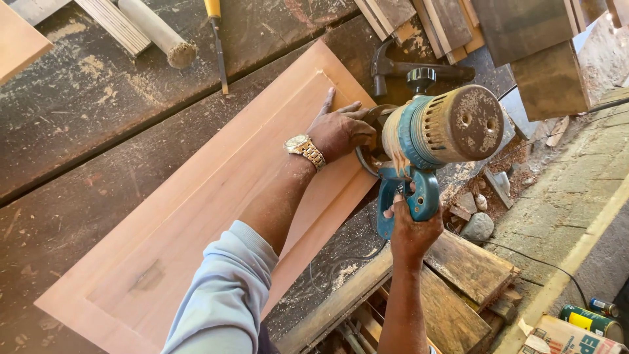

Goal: Routing the edges and sanding the surface of a wooden panel using power tools.

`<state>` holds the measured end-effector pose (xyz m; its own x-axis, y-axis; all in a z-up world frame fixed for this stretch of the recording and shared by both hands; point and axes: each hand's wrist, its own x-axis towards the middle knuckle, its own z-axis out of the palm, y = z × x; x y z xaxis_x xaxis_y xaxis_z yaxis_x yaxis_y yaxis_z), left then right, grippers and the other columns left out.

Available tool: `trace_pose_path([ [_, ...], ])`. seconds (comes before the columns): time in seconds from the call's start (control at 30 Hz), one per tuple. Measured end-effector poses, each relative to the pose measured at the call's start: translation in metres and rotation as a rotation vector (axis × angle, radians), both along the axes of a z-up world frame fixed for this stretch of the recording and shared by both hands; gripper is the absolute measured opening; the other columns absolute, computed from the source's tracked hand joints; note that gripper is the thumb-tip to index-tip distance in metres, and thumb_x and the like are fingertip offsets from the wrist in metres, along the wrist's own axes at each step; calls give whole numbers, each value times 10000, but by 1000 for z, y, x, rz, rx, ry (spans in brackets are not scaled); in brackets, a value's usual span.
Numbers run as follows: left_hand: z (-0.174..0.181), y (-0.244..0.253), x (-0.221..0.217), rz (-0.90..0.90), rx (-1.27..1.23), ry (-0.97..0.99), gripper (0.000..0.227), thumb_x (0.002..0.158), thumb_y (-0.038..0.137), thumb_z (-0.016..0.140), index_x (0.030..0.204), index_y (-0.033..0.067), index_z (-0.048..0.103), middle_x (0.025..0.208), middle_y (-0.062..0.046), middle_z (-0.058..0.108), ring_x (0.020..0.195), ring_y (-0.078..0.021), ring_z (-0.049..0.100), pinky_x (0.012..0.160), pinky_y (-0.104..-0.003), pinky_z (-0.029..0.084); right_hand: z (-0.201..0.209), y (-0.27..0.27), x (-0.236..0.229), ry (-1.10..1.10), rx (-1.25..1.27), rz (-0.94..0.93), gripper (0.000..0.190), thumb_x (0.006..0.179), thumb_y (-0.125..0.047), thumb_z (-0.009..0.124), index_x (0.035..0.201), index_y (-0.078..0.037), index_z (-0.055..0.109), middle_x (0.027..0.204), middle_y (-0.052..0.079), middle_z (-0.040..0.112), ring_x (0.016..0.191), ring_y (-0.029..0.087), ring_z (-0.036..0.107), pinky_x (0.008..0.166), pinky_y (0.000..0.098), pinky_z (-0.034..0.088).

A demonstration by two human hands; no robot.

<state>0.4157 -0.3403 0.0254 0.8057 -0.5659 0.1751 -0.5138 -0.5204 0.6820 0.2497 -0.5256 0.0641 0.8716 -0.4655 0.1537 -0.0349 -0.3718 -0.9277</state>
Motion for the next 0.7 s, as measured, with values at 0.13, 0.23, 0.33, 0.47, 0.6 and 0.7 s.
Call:
trace_pose_path([
  [0.13, -10, -6, 5, 42, -17, 28, 131, 976, 371, 640, 956, 321, 759, 1156, 74, 671, 1346, -186, 548, 1241, -707, 71, -3, -6, 9, 16, -22, -12, 357, 918, 25, 697, 1264, 41, 612, 1075, 162, 725, 648, 145, 697, 524, 278, 609],
  [0.23, -35, 4, 4, 97, -63, -46, 146, 947, 367, 662, 1033, 292, 754, 1229, 48, 678, 1334, -201, 554, 1234, -705, 107, 10, -5, 9, 49, 6, -33, 385, 904, 3, 719, 1273, 29, 613, 1023, 164, 730, 658, 141, 700, 532, 265, 614],
  [0.33, -24, 53, -17, 262, -152, -253, 498, 895, 438, 762, 1317, 195, 659, 1372, -146, 604, 1374, -376, 465, 1170, -654, 239, 34, -16, 1, 55, -13, -67, 388, 919, -33, 729, 1286, 12, 613, 1091, 133, 734, 708, 123, 710, 537, 255, 621],
  [0.47, 34, 162, -108, 661, 218, -1, 610, 880, 431, 761, 1385, 128, 604, 1484, -160, 540, 1440, -399, 432, 1184, -602, 306, 62, -51, -23, 50, -31, -119, 406, 902, -16, 731, 1290, 19, 615, 1043, 138, 730, 709, 127, 705, 574, 257, 625],
  [0.6, -10, 231, -247, 961, 440, -19, 636, 1030, 576, 601, 1445, 95, 637, 1397, -181, 637, 1276, -379, 559, 1085, -575, 442, 82, -79, -52, 82, -48, -168, 407, 914, 1, 727, 1304, 15, 612, 978, 122, 711, 680, 131, 673, 578, 248, 561],
  [0.7, -9, 232, -256, 1020, 486, 78, 685, 975, 660, 611, 1388, 117, 669, 1327, -194, 652, 1216, -405, 569, 1039, -559, 461, 96, -87, -69, 89, -48, -190, 399, 910, 23, 717, 1300, 17, 632, 961, 116, 720, 665, 138, 661, 574, 265, 558],
])
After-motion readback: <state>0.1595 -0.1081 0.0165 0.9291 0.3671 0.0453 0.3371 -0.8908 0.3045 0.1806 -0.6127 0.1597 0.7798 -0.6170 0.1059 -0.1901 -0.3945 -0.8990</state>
